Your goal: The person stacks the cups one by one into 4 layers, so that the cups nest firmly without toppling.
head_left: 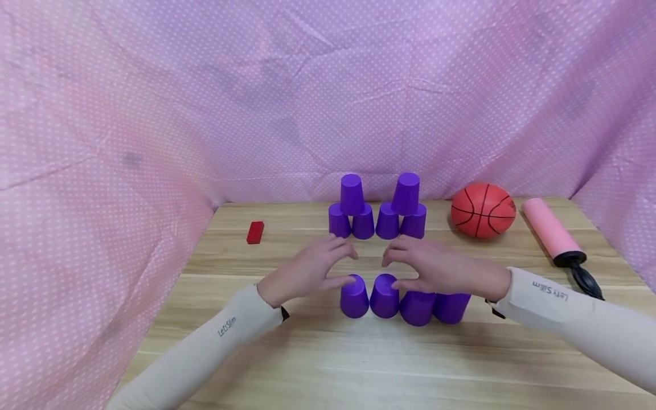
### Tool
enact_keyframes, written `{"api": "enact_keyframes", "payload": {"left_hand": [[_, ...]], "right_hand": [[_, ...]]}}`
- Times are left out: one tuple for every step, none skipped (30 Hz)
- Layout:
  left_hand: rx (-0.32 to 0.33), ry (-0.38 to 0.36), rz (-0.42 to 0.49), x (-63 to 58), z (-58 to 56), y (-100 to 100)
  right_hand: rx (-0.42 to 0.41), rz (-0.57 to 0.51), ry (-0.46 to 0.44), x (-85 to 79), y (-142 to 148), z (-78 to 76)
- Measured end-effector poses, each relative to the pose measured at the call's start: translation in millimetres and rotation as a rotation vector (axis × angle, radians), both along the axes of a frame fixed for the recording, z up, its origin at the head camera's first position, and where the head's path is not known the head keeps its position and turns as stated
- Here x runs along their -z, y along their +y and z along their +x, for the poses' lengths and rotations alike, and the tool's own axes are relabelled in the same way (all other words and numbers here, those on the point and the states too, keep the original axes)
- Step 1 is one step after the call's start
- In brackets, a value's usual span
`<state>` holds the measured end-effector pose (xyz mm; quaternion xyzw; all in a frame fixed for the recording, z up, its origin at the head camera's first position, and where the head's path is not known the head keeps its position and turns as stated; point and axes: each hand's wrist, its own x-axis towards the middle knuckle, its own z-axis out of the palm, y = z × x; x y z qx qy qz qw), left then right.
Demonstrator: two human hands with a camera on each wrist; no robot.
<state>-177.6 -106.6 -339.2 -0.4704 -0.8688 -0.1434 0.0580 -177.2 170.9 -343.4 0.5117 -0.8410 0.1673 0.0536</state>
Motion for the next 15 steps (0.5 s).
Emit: {"api": "enact_keyframes", "payload": {"left_hand": [[0.002,-0.007,-0.009,3.2,2.8,-0.2],[0.004,-0.019,-0.013,6.2,5.2,-0.3],[0.000,-0.031,-0.020,9.2,7.2,-0.4],[-0.006,-0.044,-0.023,12.5,8.5,-0.6],[-0.013,-0.061,-0.025,15.1,10.0,-0.7],[-0.019,-0.077,-0.027,17.6,10.7,-0.6],[-0.027,-0.090,-0.029,19.7,11.5,-0.6],[-0.031,-0.104,-0.028,21.5,11.8,-0.6],[-0.035,-0.115,-0.030,23.1,12.0,-0.6],[-0.038,-0.128,-0.031,24.1,12.4,-0.7],[-0.040,-0.136,-0.031,24.9,12.5,-0.8],[-0.041,-0.142,-0.034,25.5,12.6,-0.9],[-0.042,-0.147,-0.037,25.9,12.7,-1.0],[-0.040,-0.151,-0.040,26.1,12.8,-1.1],[-0.038,-0.155,-0.044,26.2,13.1,-1.1]], "right_hand": [[-0.017,-0.003,0.001,1.5,-1.5,1.7],[-0.031,-0.005,0.007,2.8,-2.6,3.1],[-0.040,-0.004,0.016,4.2,-3.3,4.2],[-0.047,0.000,0.022,5.7,-4.0,5.3],[-0.054,0.001,0.023,7.2,-4.4,6.3],[-0.059,0.005,0.023,8.5,-4.7,7.2],[-0.063,0.010,0.022,9.8,-4.8,8.1],[-0.063,0.018,0.017,10.8,-4.8,9.2],[-0.064,0.023,0.011,11.9,-4.8,10.1],[-0.064,0.027,0.005,12.5,-4.8,11.2],[-0.063,0.029,-0.003,12.8,-4.8,12.1],[-0.061,0.031,-0.006,13.0,-5.0,12.8],[-0.059,0.033,-0.010,13.0,-5.3,13.5],[-0.056,0.035,-0.013,13.1,-5.5,13.9],[-0.053,0.036,-0.015,13.3,-5.7,14.0]]}}
